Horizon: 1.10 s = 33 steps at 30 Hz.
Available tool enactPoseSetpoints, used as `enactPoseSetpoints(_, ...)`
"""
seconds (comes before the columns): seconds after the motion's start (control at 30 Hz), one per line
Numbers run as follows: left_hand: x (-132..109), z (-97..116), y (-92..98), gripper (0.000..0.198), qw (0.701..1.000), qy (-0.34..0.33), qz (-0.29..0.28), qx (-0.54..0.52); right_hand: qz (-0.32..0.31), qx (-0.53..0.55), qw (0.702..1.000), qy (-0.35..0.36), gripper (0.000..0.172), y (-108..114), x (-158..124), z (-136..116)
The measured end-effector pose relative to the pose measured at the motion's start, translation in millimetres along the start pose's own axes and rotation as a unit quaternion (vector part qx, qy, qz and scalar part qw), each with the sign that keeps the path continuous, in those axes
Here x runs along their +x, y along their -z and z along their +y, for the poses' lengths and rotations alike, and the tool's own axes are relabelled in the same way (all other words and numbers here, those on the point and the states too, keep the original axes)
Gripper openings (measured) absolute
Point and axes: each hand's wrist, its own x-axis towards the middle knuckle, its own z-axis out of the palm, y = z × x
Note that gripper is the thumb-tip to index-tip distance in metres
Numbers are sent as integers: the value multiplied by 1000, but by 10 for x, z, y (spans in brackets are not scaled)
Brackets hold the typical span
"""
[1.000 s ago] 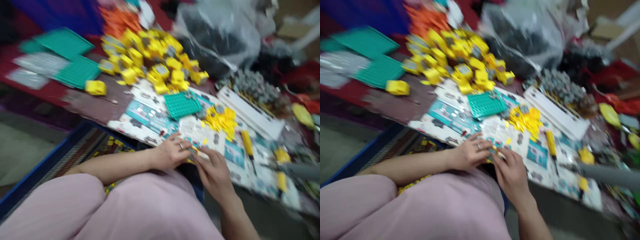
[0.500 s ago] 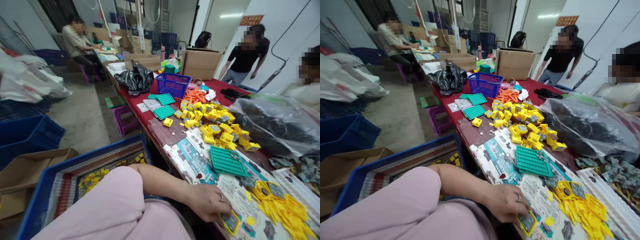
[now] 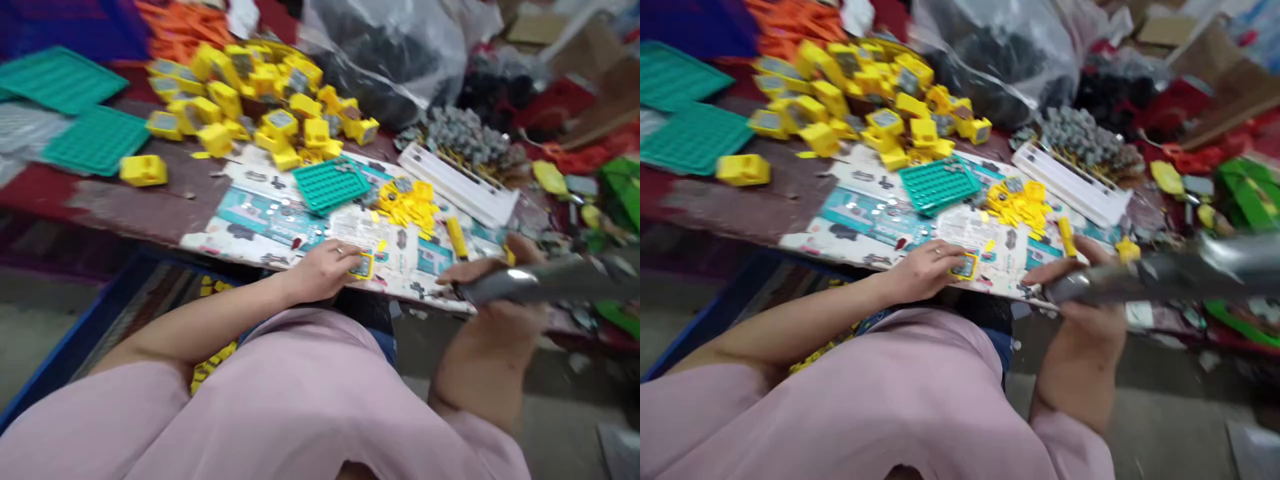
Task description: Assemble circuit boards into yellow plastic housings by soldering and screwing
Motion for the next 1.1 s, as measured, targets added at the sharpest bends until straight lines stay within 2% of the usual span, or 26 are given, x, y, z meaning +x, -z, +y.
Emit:
enactPoseSetpoints(0.1,6,-18,61,14,999,-33,12,7,90,102,991,15,66,-36,3,89)
enactPoseSetpoints(0.17,4,0,88,14,999,-39,14,14,154,137,979,11,66,-139,167,88)
enactPoseSetpoints(0.23,8,11,91,14,999,-38,11,21,169,113,979,-15,63,-224,324,47)
enactPoseSetpoints(0.33,30,-4,74,14,999,-30,2,24,153,90,984,-25,65,-251,434,0)
enactPoseSetpoints(0.47,56,-39,75,13,999,-25,8,31,24,132,991,15,92,-155,375,48)
enactPoseSetpoints(0.5,57,-40,82,14,999,-25,9,30,0,136,990,20,91,-132,337,62)
enactPoseSetpoints(0.57,51,-36,97,15,999,-26,10,23,1,144,989,27,80,-115,259,72)
enactPoseSetpoints(0.6,45,-38,99,16,999,-26,11,21,23,152,988,33,75,-124,231,71)
enactPoseSetpoints(0.73,48,-112,58,17,999,-40,11,34,133,219,966,29,82,-241,307,67)
enactPoseSetpoints(0.9,125,-163,41,14,997,-62,19,41,276,303,911,-34,61,-337,570,65)
enactPoseSetpoints(1.0,147,-115,88,14,997,-55,8,48,319,306,895,-63,50,-361,617,69)
enactPoseSetpoints(1.1,159,-89,130,16,997,-57,1,60,328,292,896,-61,45,-373,612,75)
